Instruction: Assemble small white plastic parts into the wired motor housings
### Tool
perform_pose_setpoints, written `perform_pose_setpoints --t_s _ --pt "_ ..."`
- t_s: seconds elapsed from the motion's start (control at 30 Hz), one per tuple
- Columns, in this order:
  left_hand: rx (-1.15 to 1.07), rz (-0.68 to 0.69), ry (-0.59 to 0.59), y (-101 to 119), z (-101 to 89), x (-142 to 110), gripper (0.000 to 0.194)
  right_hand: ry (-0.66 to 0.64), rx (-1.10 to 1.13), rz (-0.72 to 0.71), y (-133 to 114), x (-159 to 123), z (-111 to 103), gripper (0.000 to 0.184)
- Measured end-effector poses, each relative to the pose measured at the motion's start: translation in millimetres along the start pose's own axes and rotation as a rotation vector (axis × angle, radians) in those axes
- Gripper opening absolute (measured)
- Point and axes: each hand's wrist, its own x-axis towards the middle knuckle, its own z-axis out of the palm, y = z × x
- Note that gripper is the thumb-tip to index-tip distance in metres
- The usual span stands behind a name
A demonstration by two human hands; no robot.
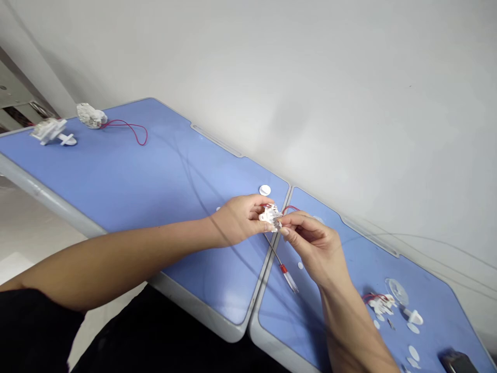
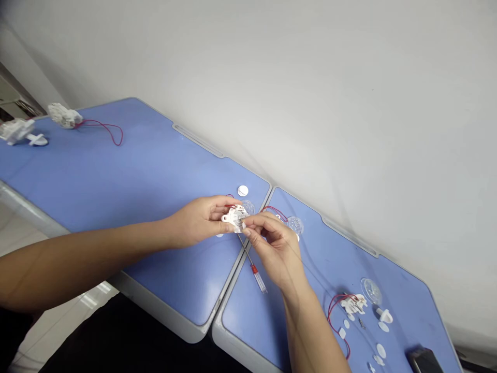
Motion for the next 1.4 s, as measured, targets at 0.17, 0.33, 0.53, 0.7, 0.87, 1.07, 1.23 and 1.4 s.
perform_pose_setpoints --t_s 0.17,0.33,0.53,0.7,0.87,1.07,1.23,1.4 --pt "0.001 0.030 0.010 -3 0.3 0 0.049 0.025 -0.001 -0.016 -1 0 2 0.007" --pt "0.000 0.094 0.002 -6 -0.5 1 0.045 0.053 -0.023 -0.013 0 -1 5 0.007" --pt "0.011 0.154 0.007 -8 -1.4 1 0.040 0.051 0.141 0.088 7 -1 7 0.010" --pt "0.061 0.146 0.010 -7 -1.6 -1 0.043 0.026 0.197 0.133 13 -2 7 0.013" --pt "0.098 0.135 0.007 -6 -1.2 -1 0.044 0.044 0.195 0.127 8 -3 8 0.011" --pt "0.067 0.132 -0.002 -6 0.3 -2 0.046 0.057 0.202 0.105 2 -3 9 0.009" --pt "-0.008 0.081 -0.002 -4 2.4 -2 0.051 0.086 0.292 0.158 5 -3 7 0.007" --pt "-0.044 0.087 -0.003 -4 2.6 -2 0.050 0.184 0.229 0.161 1 -6 13 0.007"
